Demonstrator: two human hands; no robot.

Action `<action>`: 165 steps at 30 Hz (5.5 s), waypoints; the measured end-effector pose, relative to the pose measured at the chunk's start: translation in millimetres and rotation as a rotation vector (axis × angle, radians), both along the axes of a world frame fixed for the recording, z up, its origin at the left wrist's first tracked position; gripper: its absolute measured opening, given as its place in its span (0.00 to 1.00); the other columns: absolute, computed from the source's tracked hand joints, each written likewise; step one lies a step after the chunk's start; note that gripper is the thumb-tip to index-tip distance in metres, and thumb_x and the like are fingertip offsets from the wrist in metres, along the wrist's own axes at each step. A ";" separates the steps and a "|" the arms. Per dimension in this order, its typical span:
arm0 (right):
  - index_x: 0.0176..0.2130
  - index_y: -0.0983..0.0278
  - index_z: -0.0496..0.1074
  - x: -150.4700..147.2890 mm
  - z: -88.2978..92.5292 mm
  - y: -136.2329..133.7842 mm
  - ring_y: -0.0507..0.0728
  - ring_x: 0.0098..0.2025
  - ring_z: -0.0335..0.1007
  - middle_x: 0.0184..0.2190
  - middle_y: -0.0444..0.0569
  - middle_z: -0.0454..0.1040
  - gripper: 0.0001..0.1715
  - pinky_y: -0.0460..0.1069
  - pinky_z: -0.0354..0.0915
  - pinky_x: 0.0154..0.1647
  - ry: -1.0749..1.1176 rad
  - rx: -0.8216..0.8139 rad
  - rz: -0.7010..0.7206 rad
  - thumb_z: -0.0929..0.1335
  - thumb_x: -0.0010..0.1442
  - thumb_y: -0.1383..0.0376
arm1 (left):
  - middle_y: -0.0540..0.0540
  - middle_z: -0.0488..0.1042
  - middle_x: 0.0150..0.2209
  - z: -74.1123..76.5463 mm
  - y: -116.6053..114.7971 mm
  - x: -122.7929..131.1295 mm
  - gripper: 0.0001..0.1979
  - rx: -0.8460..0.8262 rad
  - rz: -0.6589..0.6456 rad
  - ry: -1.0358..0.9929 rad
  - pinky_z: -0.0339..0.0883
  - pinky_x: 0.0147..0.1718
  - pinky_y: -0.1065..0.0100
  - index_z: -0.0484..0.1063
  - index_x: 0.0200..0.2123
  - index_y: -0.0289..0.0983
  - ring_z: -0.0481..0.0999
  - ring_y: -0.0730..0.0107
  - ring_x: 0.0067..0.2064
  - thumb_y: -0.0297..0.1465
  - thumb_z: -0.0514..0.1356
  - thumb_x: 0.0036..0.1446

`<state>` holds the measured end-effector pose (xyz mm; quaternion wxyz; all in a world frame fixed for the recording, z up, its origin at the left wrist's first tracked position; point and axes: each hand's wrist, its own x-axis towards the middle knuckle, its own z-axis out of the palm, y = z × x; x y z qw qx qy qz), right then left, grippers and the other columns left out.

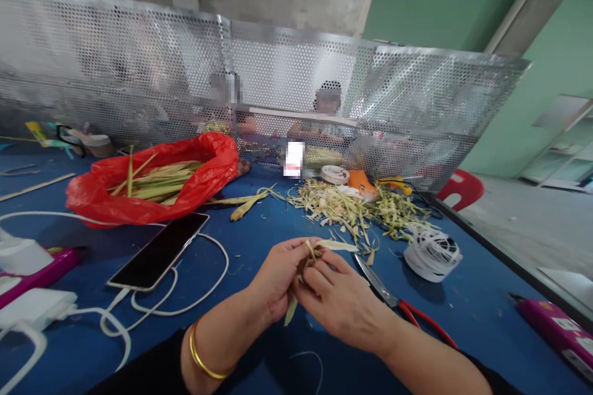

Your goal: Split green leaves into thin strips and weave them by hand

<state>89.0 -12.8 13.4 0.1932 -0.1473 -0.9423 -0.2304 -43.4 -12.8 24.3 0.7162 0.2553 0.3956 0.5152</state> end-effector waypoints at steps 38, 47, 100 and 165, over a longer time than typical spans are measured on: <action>0.26 0.63 0.63 -2.6 1.9 21.5 0.52 0.27 0.70 0.28 0.45 0.74 0.10 0.46 0.66 0.27 1.298 -1.501 -0.203 0.68 0.51 0.61 | 0.44 0.79 0.30 2.6 0.6 -4.6 0.14 0.198 0.107 0.289 0.69 0.31 0.71 0.77 0.35 0.32 0.76 0.71 0.29 0.31 0.68 0.43; 0.42 0.63 0.63 1.7 -4.7 10.9 0.52 0.24 0.71 0.26 0.44 0.74 0.14 0.48 0.68 0.28 0.925 -1.419 -0.287 0.63 0.60 0.57 | 0.46 0.77 0.31 -0.9 11.3 -14.0 0.14 0.116 0.401 0.221 0.63 0.21 0.78 0.77 0.35 0.33 0.74 0.75 0.27 0.29 0.67 0.41; 0.29 0.62 0.64 13.6 7.7 20.9 0.54 0.33 0.63 0.30 0.47 0.68 0.09 0.48 0.60 0.34 0.789 -0.695 -0.287 0.61 0.61 0.66 | 0.49 0.73 0.19 2.9 -0.8 -1.9 0.11 0.249 0.177 0.416 0.55 0.18 0.76 0.77 0.27 0.34 0.69 0.75 0.22 0.34 0.68 0.39; 0.26 0.63 0.73 22.9 23.2 31.1 0.51 0.30 0.62 0.27 0.44 0.69 0.08 0.46 0.59 0.32 1.074 -1.190 -0.009 0.70 0.54 0.62 | 0.50 0.73 0.23 -7.0 5.8 -9.1 0.12 0.183 0.131 0.361 0.61 0.23 0.76 0.72 0.35 0.32 0.70 0.78 0.23 0.30 0.66 0.45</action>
